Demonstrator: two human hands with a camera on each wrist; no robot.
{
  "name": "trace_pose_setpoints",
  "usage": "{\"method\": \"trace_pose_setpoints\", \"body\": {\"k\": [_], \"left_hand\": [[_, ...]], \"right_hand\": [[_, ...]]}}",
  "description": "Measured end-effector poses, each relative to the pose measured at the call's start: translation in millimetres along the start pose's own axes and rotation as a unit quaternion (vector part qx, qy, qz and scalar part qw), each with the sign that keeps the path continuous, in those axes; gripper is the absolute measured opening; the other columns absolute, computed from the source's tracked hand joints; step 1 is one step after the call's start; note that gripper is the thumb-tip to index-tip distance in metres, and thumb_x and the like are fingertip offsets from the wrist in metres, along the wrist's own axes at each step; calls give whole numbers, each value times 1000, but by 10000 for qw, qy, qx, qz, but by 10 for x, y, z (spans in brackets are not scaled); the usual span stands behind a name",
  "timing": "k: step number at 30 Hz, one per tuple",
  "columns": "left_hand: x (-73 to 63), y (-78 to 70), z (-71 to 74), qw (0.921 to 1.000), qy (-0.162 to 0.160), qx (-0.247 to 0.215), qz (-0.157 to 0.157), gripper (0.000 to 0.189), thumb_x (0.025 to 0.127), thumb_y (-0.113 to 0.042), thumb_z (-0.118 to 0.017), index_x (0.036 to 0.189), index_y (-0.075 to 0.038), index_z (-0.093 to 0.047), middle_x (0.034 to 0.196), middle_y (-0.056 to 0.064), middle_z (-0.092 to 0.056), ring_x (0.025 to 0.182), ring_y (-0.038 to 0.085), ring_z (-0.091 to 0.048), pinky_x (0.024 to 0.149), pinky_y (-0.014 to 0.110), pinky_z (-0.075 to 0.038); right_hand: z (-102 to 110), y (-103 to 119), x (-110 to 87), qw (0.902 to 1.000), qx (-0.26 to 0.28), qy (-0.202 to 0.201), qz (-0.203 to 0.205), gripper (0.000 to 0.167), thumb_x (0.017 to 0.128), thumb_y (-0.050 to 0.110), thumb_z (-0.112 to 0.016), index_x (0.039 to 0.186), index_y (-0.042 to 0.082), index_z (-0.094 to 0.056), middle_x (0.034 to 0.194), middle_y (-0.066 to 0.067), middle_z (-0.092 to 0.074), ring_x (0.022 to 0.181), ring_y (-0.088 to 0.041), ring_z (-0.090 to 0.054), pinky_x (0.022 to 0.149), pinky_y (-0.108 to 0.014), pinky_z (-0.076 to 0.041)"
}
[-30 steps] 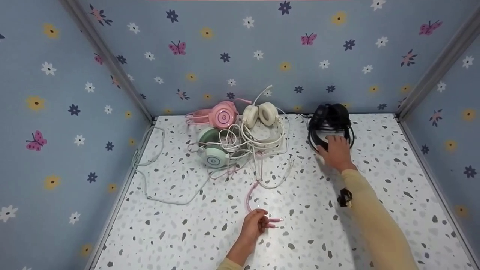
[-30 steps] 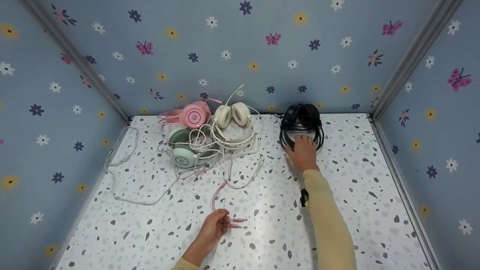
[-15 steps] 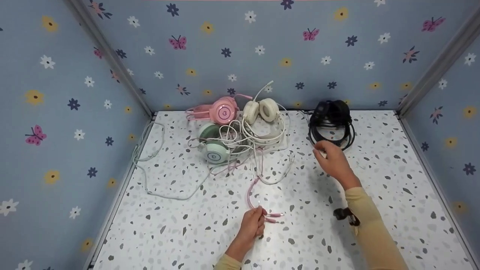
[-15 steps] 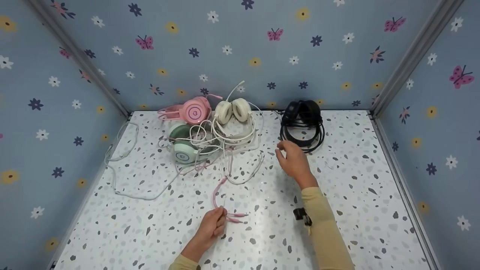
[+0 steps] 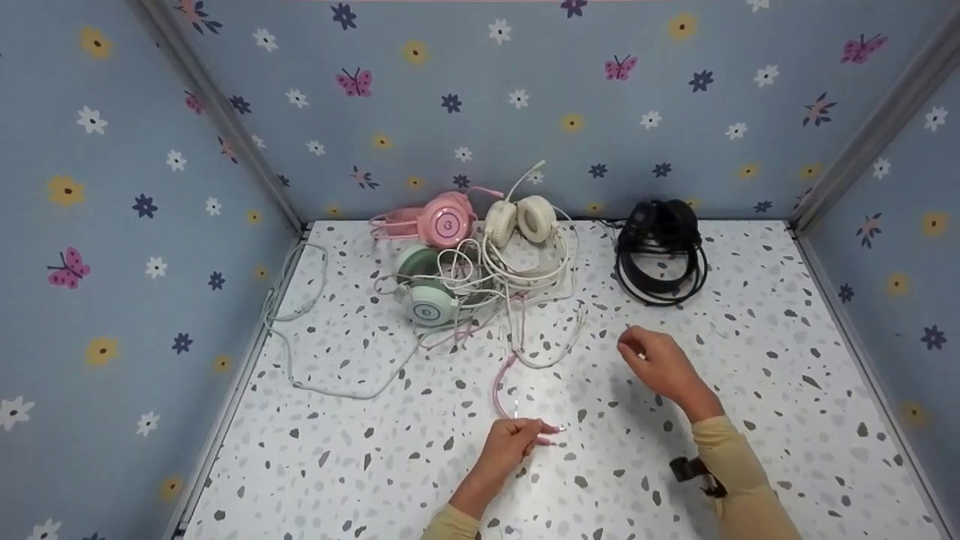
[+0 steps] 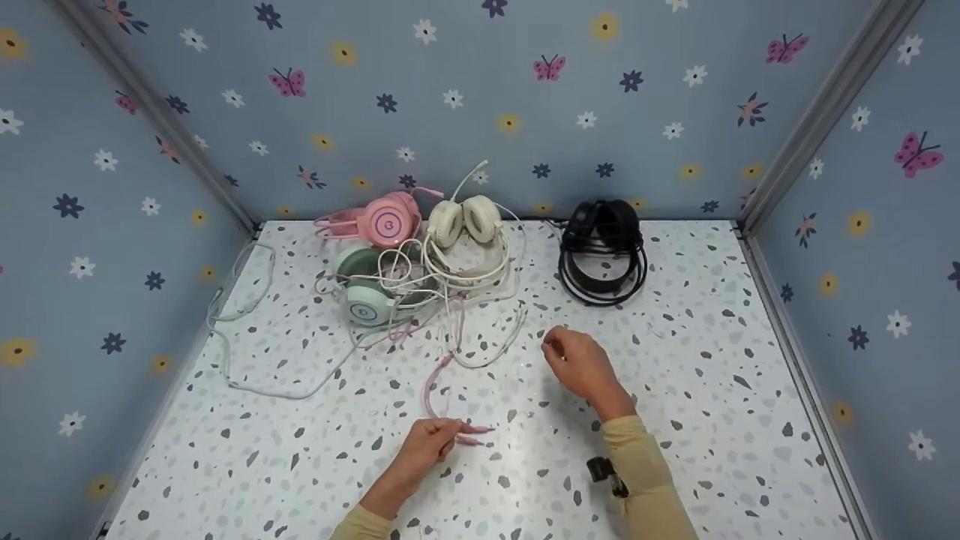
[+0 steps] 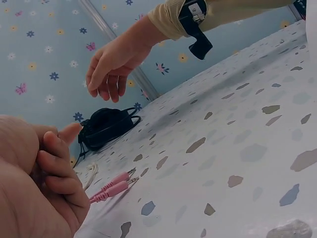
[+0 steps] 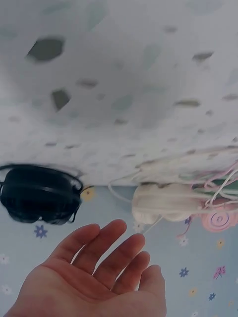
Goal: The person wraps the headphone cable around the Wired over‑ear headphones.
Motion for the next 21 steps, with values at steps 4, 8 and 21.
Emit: {"method": "trace_pose_setpoints", "body": {"k": [4, 8, 21], "left_hand": [[-22, -48, -18, 9992, 160, 172, -333, 22, 95, -14, -64, 92, 4, -74, 97, 12, -72, 63, 13, -55, 56, 20, -41], [-7, -85, 0, 9983, 146, 161, -548, 20, 93, -16, -67, 97, 2, -74, 94, 18, -71, 67, 19, -63, 57, 20, -44], [226, -434, 615, 9769, -1525, 781, -1280, 13, 90, -9, -70, 98, 0, -74, 86, 14, -68, 74, 34, -62, 64, 36, -54]], "right_hand": [[-250, 38, 41, 9998, 12, 163, 76, 8, 95, 14, -63, 95, 8, -67, 91, 0, -67, 85, -19, -64, 74, -41, -51], [-408, 163, 221, 9990, -170, 31, 421, 8, 94, 14, -64, 97, 7, -66, 97, -6, -65, 94, -26, -61, 80, -45, -48], [-672, 386, 1002, 9852, -1191, -137, 1226, 38, 87, 9, -70, 121, -1, -57, 127, -22, -52, 116, -40, -49, 92, -52, -42]]}}
Point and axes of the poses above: each hand's wrist, its own x-axis towards the middle knuckle, its own z-axis out of the back of the hand, y = z × x, the point moved 5 cm from there along x, towards the middle knuckle
